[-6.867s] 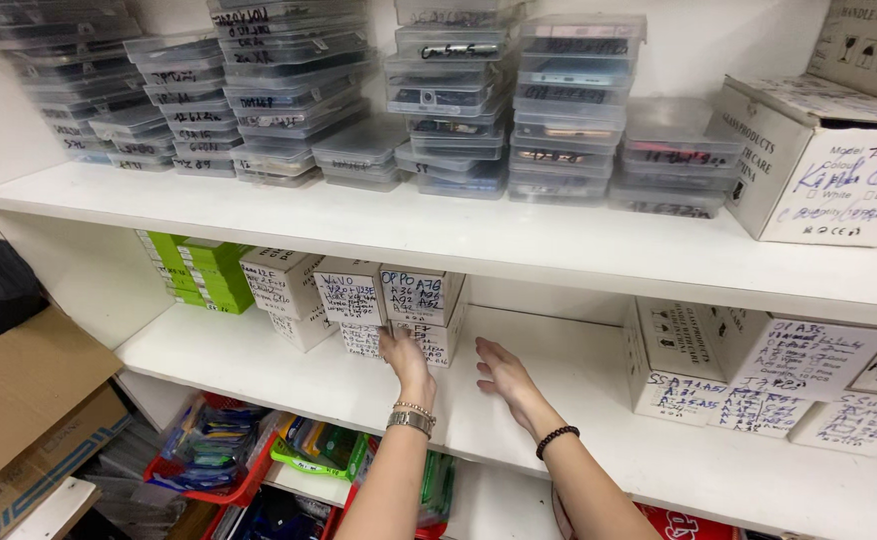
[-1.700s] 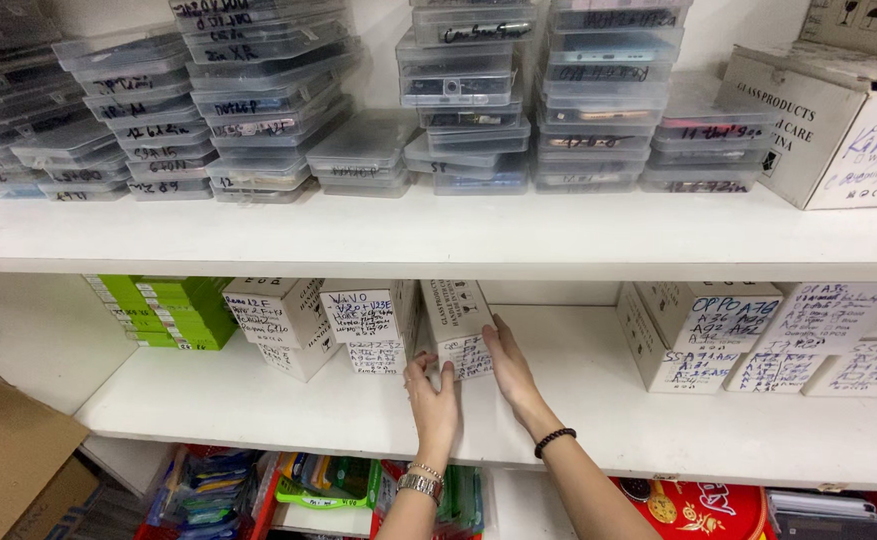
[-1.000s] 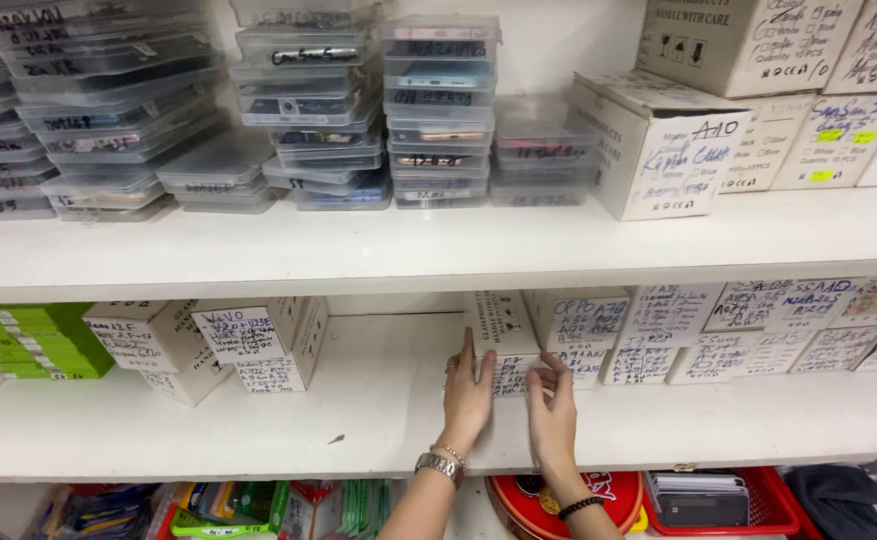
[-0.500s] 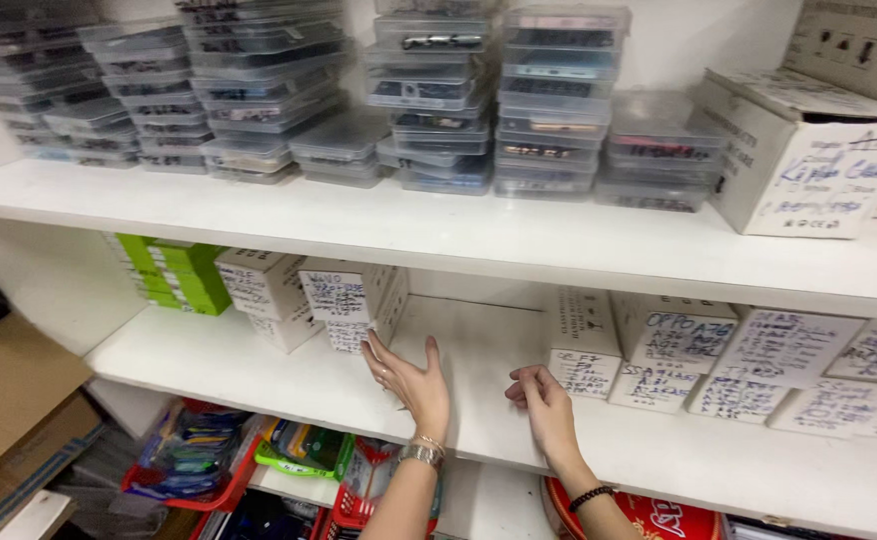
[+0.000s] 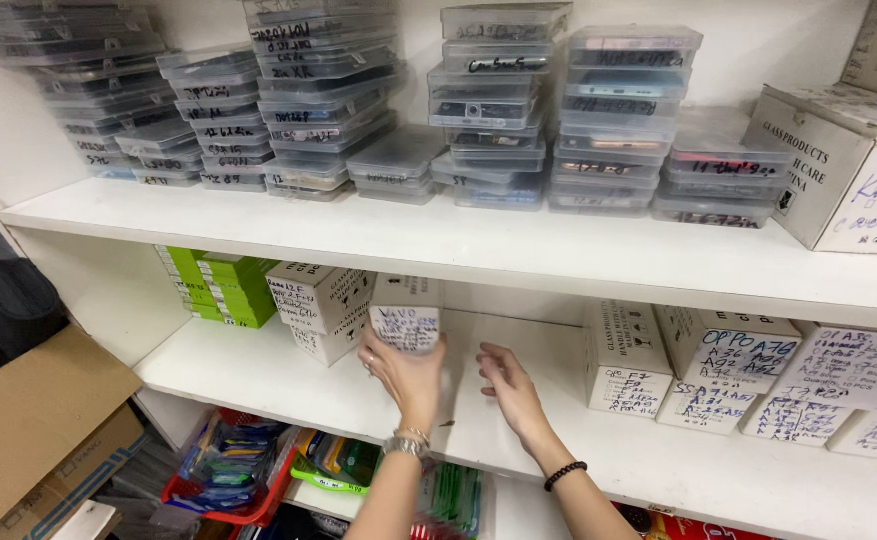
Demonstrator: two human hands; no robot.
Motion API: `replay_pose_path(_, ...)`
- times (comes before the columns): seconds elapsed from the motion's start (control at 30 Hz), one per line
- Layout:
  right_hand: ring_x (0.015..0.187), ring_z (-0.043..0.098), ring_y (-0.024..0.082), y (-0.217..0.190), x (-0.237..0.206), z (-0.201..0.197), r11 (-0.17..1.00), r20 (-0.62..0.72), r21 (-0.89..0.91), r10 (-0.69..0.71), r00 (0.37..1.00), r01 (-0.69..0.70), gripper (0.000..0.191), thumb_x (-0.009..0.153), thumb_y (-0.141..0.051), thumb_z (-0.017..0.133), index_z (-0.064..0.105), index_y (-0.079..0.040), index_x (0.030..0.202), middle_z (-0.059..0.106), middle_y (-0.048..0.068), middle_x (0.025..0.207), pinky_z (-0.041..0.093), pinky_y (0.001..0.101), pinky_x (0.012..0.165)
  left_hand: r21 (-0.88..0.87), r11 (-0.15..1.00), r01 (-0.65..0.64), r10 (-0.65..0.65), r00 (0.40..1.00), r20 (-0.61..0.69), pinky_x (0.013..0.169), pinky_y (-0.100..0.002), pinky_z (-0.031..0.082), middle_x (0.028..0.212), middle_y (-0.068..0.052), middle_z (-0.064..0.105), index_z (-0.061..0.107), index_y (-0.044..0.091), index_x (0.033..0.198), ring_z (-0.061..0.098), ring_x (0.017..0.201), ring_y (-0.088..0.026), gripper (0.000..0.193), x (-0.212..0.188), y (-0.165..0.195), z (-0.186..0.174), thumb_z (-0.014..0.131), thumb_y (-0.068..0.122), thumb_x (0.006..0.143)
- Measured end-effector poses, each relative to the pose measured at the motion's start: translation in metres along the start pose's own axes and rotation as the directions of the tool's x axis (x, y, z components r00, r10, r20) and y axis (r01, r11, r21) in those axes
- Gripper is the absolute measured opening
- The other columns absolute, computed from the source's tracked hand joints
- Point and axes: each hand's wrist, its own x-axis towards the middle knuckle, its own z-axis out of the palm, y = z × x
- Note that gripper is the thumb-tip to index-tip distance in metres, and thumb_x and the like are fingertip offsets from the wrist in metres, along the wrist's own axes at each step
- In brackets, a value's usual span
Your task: The person wipes a storage shelf with a dark cloth, rearranges white phone boxes into a row on the shelf, and moves a red tin aside. They then carry a red basket of phones to a workbench, set it down, and wipe individual phone boxes and phones with the cloth while arranging them on the bench.
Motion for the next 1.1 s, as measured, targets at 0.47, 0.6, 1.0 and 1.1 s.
replay_pose_path(0.47,0.132,0.054,0.031,-0.033,-0.039,-0.068,0.991,-0.273,-0.033,0.118,0.955,-0.132,0.091,0.092,-0.06,0.056,0.025,-0.001,0.154,0.048,0.021,0.145,0.05,0.0431,0.104,-0.362,0.908,-0.209,0.329,0.893,0.308,0.114,-0.05,0.031,0.15,-0.022,0.033,0.032,0.014,0.158,0.037,0.14,-0.039,0.074,-0.125,0.026,0.035,0.064,0.033,0.094)
replay_pose_path(0.6,0.117,0.069,0.034,-0.076,-0.036,-0.139,0.947,-0.338,-0.315,-0.048,0.94,-0.065,0.078,0.094,-0.051,0.06,0.041,0.003,0.146,0.068,0.026,0.125,0.054,0.0396,0.098,-0.497,0.835,-0.235,0.436,0.834,0.338,0.114,-0.051,0.031,0.152,-0.026,0.032,0.027,0.012,0.161,0.034,0.142,-0.041,0.076,-0.144,0.067,0.084,0.063,0.035,0.098)
replay_pose_path(1.0,0.126,0.057,0.032,-0.035,-0.094,-0.148,0.808,-0.5,-0.567,-0.492,0.713,0.16,0.052,0.097,-0.018,0.057,0.048,0.001,0.144,0.05,0.023,0.142,0.055,0.042,0.096,-0.303,0.931,0.202,0.102,0.652,0.751,0.091,-0.038,0.055,0.126,-0.026,0.07,0.018,0.015,0.166,0.072,0.111,-0.032,0.081,-0.17,0.087,0.124,0.052,0.038,0.097)
replay_pose_path(1.1,0.12,0.06,0.029,-0.029,-0.084,-0.158,0.792,-0.503,-0.594,-0.5,0.705,0.137,0.048,0.097,-0.018,0.056,0.052,-0.001,0.143,0.054,0.019,0.141,0.054,0.0407,0.094,-0.348,0.934,0.08,0.223,0.631,0.743,0.106,-0.041,0.049,0.163,-0.021,0.033,0.014,0.011,0.162,0.057,0.134,-0.034,0.079,-0.17,0.088,0.134,0.05,0.037,0.097)
